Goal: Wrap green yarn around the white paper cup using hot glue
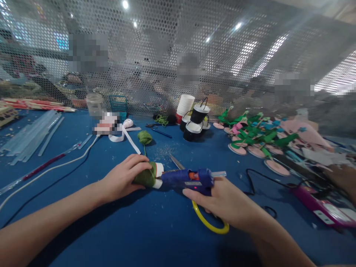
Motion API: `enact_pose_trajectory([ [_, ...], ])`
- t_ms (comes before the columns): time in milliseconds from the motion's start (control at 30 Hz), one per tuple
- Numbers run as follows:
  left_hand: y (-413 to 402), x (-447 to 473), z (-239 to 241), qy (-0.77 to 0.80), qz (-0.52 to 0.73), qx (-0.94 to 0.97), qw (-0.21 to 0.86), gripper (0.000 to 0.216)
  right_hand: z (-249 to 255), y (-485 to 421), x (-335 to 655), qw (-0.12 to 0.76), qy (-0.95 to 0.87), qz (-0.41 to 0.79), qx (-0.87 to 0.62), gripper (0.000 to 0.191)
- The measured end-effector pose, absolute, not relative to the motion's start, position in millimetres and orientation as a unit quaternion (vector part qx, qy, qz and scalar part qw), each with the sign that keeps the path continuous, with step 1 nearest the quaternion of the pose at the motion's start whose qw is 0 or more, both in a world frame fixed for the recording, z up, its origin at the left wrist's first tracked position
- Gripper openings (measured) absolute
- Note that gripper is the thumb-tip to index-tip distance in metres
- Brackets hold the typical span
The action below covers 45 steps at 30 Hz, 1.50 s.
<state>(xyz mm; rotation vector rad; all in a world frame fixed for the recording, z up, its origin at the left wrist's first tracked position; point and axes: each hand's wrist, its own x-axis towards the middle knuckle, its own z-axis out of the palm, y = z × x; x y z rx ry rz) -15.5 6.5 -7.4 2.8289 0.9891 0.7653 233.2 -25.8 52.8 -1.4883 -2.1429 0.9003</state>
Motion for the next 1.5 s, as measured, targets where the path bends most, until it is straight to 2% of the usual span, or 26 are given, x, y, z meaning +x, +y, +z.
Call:
enact_pose_trajectory([
  [400,6,-16,-6,0.295,0.224,0.929,-0.007,0.044,49,-15,231,0.228,-0.758,0.325,-0.518,0.028],
  [600,4,-17,-5,0.294,0.224,0.929,-0.019,0.044,42,-3,230,0.221,-0.703,0.379,-0.56,0.028],
  [700,5,-17,-6,0.296,0.232,0.926,-0.031,0.047,41,11,232,0.267,-0.673,0.412,-0.553,0.02],
  [833,5,-16,-8,0.28,0.251,0.925,-0.046,0.048,37,38,239,0.352,-0.601,0.358,-0.622,0.011],
  [1000,3,-13,-10,0.266,0.265,0.925,-0.061,0.049,18,71,248,0.295,-0.583,0.321,-0.685,0.023],
  [1200,-4,-10,-11,0.274,0.264,0.921,-0.077,0.048,1,84,247,0.243,-0.611,0.257,-0.708,0.024],
  [1300,-6,-9,-10,0.282,0.252,0.923,-0.071,0.047,14,71,232,0.256,-0.663,0.221,-0.668,0.017],
  [1500,-8,-10,-7,0.295,0.242,0.922,-0.063,0.05,37,33,180,0.211,-0.784,0.338,-0.476,0.041],
])
